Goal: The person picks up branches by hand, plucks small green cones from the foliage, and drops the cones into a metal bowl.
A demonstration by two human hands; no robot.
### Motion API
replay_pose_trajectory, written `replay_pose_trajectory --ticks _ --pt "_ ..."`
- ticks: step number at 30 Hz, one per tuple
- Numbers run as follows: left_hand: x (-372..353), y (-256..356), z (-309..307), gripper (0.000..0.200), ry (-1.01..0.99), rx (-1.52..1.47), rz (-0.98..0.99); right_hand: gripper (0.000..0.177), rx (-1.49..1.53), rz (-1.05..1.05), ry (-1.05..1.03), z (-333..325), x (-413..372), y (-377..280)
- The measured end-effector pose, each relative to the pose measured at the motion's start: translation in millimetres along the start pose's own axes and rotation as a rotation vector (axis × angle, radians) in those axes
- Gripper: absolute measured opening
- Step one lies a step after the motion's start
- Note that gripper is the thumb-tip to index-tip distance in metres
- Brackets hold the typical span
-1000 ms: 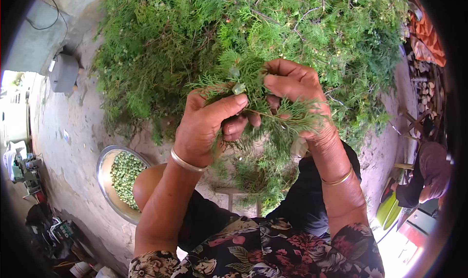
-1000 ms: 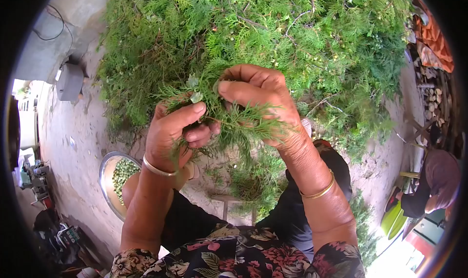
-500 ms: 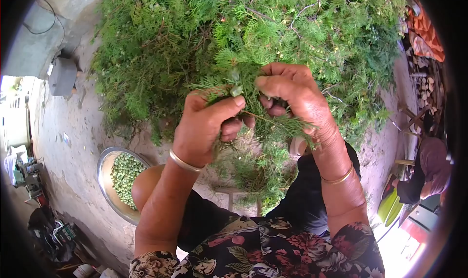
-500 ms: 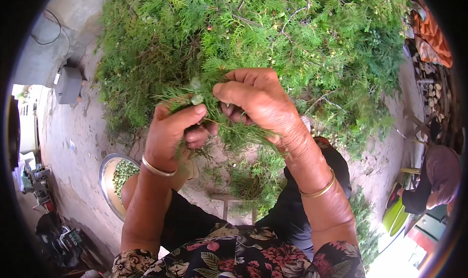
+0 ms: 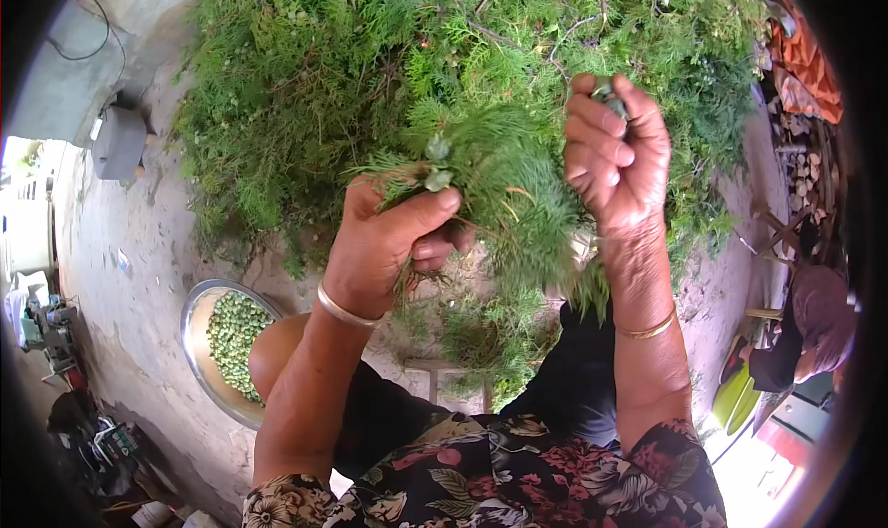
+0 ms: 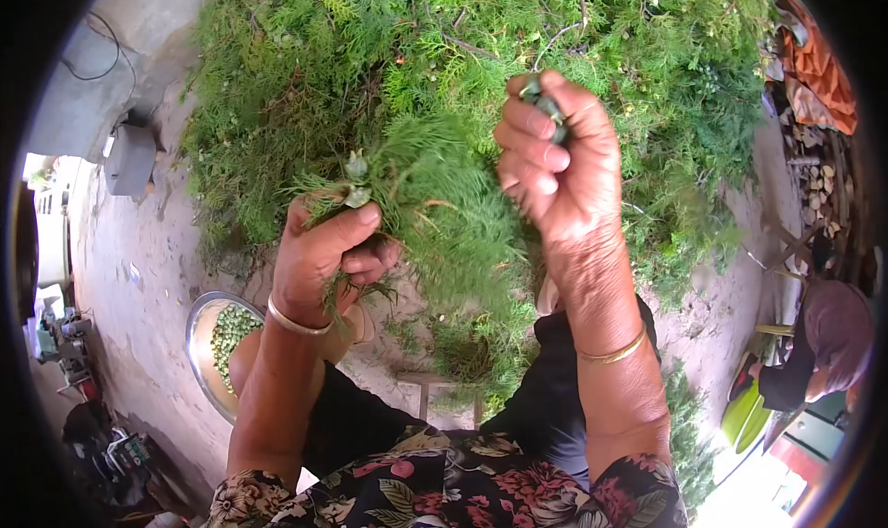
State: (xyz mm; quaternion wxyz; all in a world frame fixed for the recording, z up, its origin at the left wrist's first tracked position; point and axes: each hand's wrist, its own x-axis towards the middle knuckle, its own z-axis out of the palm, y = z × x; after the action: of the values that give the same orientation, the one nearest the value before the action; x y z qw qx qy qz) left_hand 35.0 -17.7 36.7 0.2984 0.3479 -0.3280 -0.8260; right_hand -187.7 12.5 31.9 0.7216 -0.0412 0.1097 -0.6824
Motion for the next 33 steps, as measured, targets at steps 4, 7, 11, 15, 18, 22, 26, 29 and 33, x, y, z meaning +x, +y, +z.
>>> replay_pose_trajectory --ticks 4,7,11,15,18,22,26,29,33 --pt "6 -3 -3 0.012 0.033 0.023 -0.016 0.025 -0.098 -0.05 0.044 5 -5 -3" --pt "10 -4 0 0.011 0.053 0.03 -0.045 0.024 -0.202 -0.054 0.126 9 -6 4" --pt "12 -8 -2 0.011 0.066 0.009 -0.036 0.023 -0.462 -0.071 0.135 13 -4 14" --pt "13 -11 0 0.013 0.134 0.07 -0.028 0.014 -0.679 -0.067 0.205 18 -6 25" --pt "14 -15 3 0.011 0.135 0.116 0.021 0.012 -0.934 0.044 0.207 23 -6 37" --pt "15 -22 0 0.009 0.023 0.207 0.12 0.016 -1.213 -0.061 0.24 13 -3 60" --pt "15 -24 -4 0.009 -0.025 0.578 0.285 0.016 -1.522 -0.185 0.24 2 0 66" --pt "12 -28 -2 0.009 0.03 0.49 0.22 0.015 -1.641 -0.132 0.231 7 -1 65" --pt "9 -16 4 0.008 0.004 0.341 0.181 0.015 -1.355 -0.033 0.224 14 -2 58"
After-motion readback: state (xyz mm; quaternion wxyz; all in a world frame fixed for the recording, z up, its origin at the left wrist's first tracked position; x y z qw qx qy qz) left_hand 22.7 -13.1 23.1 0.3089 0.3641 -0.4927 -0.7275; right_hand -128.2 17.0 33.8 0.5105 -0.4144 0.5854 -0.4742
